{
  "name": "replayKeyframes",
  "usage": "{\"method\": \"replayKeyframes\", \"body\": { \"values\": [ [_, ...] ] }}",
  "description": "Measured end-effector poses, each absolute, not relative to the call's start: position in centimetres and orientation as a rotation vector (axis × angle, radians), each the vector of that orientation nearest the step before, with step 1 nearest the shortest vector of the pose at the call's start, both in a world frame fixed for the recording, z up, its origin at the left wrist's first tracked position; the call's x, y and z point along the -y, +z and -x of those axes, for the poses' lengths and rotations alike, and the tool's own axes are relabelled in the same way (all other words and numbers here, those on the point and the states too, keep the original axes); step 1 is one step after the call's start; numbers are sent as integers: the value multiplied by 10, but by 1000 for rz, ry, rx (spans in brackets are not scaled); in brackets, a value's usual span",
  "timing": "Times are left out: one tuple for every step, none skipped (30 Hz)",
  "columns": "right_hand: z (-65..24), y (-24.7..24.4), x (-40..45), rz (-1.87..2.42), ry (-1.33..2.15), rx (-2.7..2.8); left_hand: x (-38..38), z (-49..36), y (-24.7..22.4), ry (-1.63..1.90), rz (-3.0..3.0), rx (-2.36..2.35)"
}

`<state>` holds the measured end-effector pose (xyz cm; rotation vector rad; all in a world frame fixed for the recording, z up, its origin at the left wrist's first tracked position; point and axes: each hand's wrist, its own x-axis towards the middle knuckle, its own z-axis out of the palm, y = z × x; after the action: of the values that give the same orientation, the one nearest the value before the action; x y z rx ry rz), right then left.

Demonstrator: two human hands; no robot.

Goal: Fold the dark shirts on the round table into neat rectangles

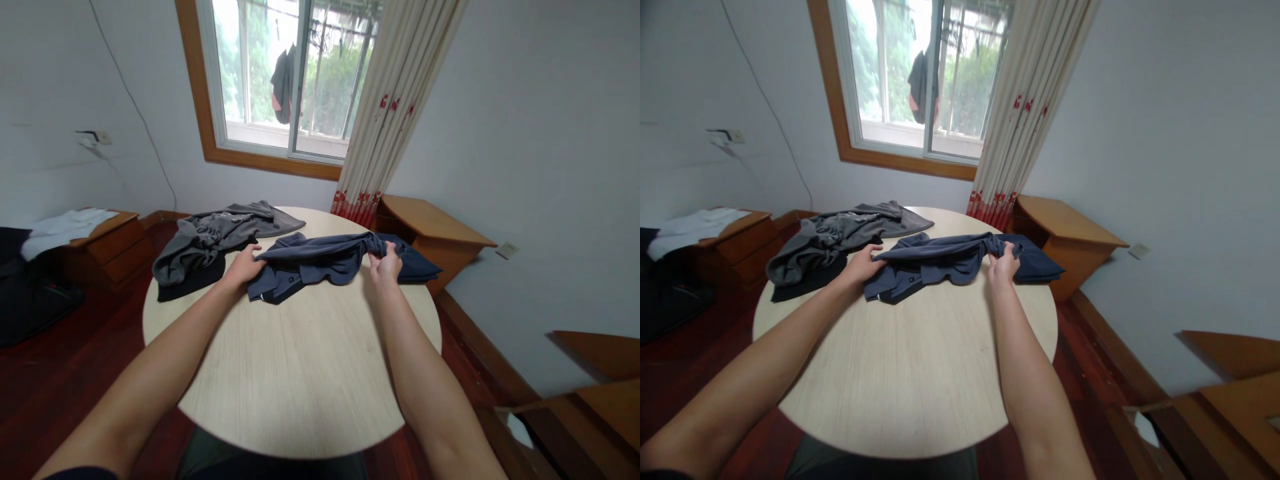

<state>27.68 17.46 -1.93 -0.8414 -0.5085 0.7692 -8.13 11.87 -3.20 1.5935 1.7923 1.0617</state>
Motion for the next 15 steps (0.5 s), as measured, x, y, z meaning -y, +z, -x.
{"method": "replayKeyframes", "body": {
  "values": [
    [-275,-23,-173,854,750,636,-119,80,-30,1144,-1439,-1664],
    [-272,-28,-170,875,724,803,-119,78,-27,1199,-1302,-1512],
    [-268,-33,-167,907,684,1002,-117,77,-23,1227,-1196,-1350],
    [-264,-39,-164,950,631,1222,-116,77,-18,1228,-1118,-1194],
    [-260,-44,-160,998,569,1441,-113,77,-12,1214,-1061,-1055],
    [-255,-50,-157,1046,511,1642,-110,77,-7,1206,-1010,-940],
    [-250,-55,-155,1097,461,1813,-108,78,-2,1204,-962,-854],
    [-245,-60,-154,1150,421,1950,-106,80,2,1216,-918,-793],
    [-240,-63,-153,1202,390,2055,-104,81,5,1242,-880,-750],
    [-236,-65,-154,1255,365,2131,-104,83,7,1283,-851,-718],
    [-232,-65,-154,1304,350,2186,-104,85,7,1330,-832,-691],
    [-230,-64,-155,1340,349,2224,-105,87,7,1379,-821,-666],
    [-230,-62,-156,1355,372,2241,-107,88,6,1435,-818,-644],
    [-231,-58,-156,1349,430,2229,-109,90,5,1493,-818,-629],
    [-235,-53,-157,1319,528,2181,-111,91,5,1552,-822,-625]
  ]
}}
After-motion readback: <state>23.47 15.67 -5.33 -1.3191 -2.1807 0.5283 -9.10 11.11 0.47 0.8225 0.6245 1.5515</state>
